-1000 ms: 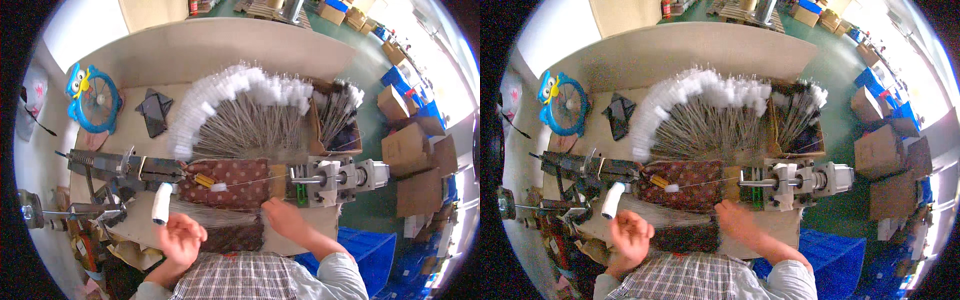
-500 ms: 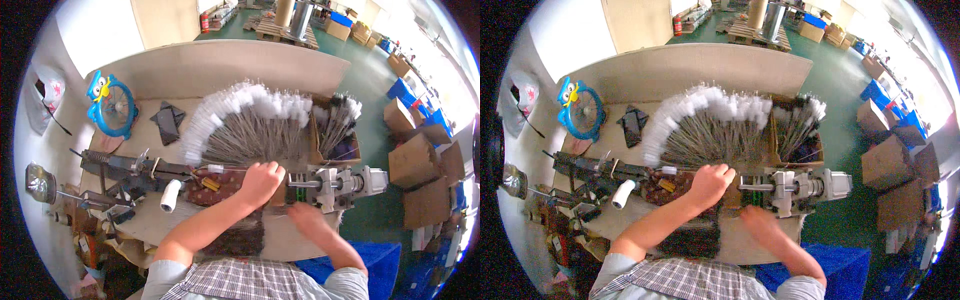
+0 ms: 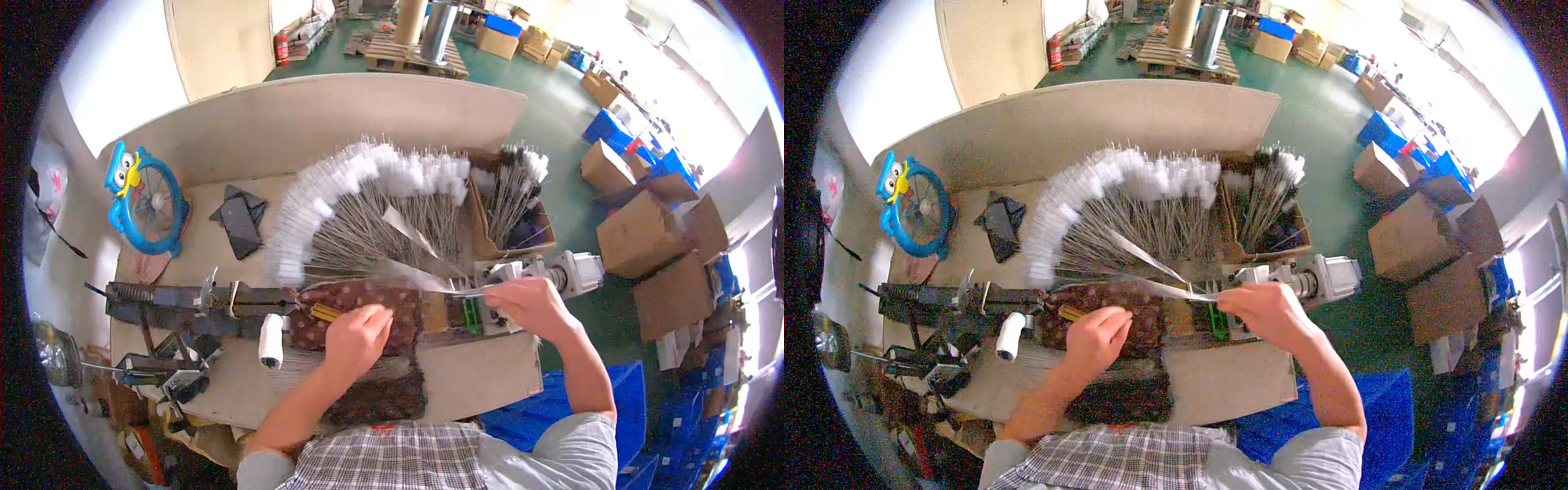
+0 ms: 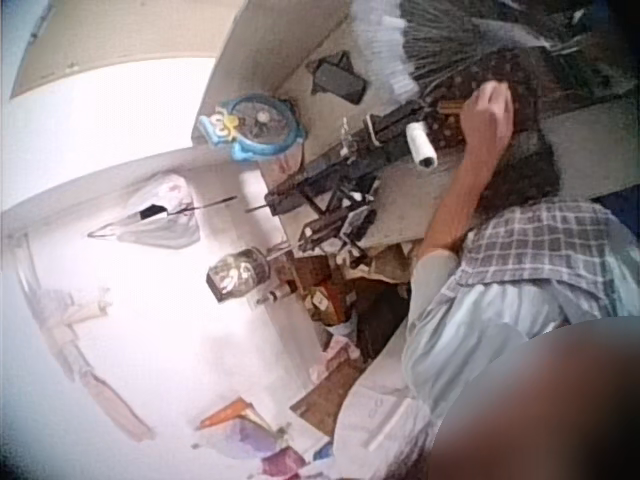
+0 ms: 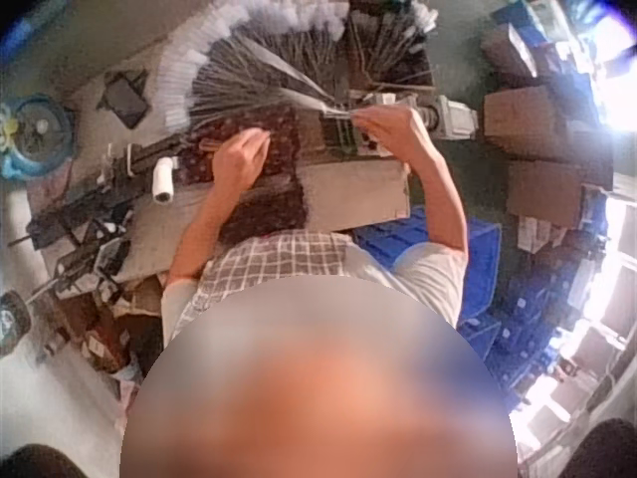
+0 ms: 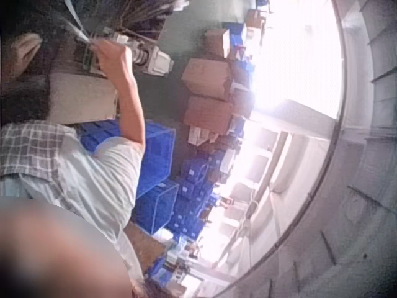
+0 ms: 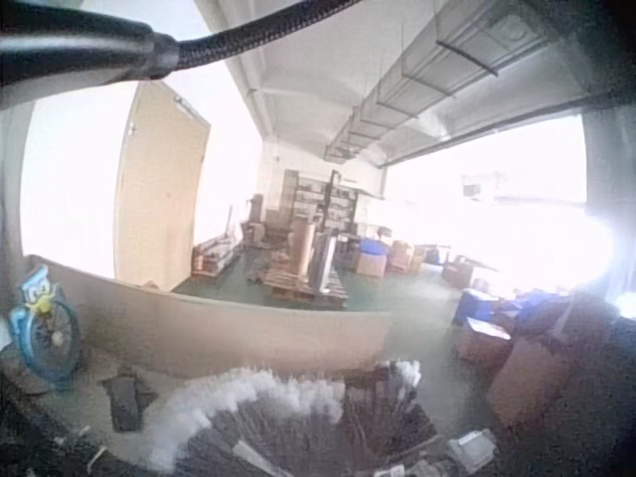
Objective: Using a specialized machine to insert and assemble white bristles into metal wire components for brush manufacturing.
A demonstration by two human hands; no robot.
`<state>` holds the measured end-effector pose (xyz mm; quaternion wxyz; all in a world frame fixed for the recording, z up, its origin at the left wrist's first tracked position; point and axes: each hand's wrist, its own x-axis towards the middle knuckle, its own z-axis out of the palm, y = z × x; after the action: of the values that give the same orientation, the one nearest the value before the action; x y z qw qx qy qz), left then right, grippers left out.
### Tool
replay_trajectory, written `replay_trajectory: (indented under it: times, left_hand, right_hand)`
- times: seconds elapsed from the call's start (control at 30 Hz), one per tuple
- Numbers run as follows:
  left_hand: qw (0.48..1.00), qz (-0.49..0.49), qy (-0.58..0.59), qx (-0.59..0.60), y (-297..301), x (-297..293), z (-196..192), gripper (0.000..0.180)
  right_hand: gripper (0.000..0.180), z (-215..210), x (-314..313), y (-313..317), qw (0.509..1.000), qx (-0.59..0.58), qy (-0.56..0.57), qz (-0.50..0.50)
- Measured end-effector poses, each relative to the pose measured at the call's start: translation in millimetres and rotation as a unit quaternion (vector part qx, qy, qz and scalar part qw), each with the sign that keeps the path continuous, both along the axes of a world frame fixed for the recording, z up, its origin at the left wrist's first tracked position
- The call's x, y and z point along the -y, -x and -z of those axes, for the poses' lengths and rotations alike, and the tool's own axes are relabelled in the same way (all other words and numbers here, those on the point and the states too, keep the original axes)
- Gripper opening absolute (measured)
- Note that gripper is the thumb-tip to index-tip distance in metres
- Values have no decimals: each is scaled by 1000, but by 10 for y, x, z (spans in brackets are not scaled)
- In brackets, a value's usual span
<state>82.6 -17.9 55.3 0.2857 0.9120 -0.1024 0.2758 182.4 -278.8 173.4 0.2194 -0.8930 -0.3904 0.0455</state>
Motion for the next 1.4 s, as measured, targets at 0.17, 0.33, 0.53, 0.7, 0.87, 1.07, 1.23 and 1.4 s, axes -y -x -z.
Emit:
replay_trajectory:
  times: [0.17,0.33,0.53,0.7,0.87,1.07,1.23,1.4]
  left_hand:
    - [997,-20,76,-24,253,54,-77,7]
    - [976,-139,133,-99,643,-121,0,10]
    - [951,-186,192,-158,809,-77,-182,15]
    - [942,-209,177,-195,869,-62,-75,17]
    - [927,-237,199,-211,902,-96,-90,18]
    - [847,-191,445,-218,886,-271,67,22]
    - [734,-209,618,-188,990,-496,-111,16]
    - [560,-144,800,-158,722,-555,-358,42]
  right_hand:
    - [20,457,-508,-403,998,23,-7,49]
    - [26,209,-601,-433,982,-172,18,-77]
    - [22,294,-728,-444,998,-24,-29,-55]
    - [18,400,-555,-500,997,-70,15,-38]
    - [19,298,-849,-410,982,-113,-15,-148]
    - [16,563,-1736,-47,966,-66,-132,-212]
    - [12,747,-2185,184,974,-13,-172,-148]
    - [11,772,-2317,246,987,76,-94,-103]
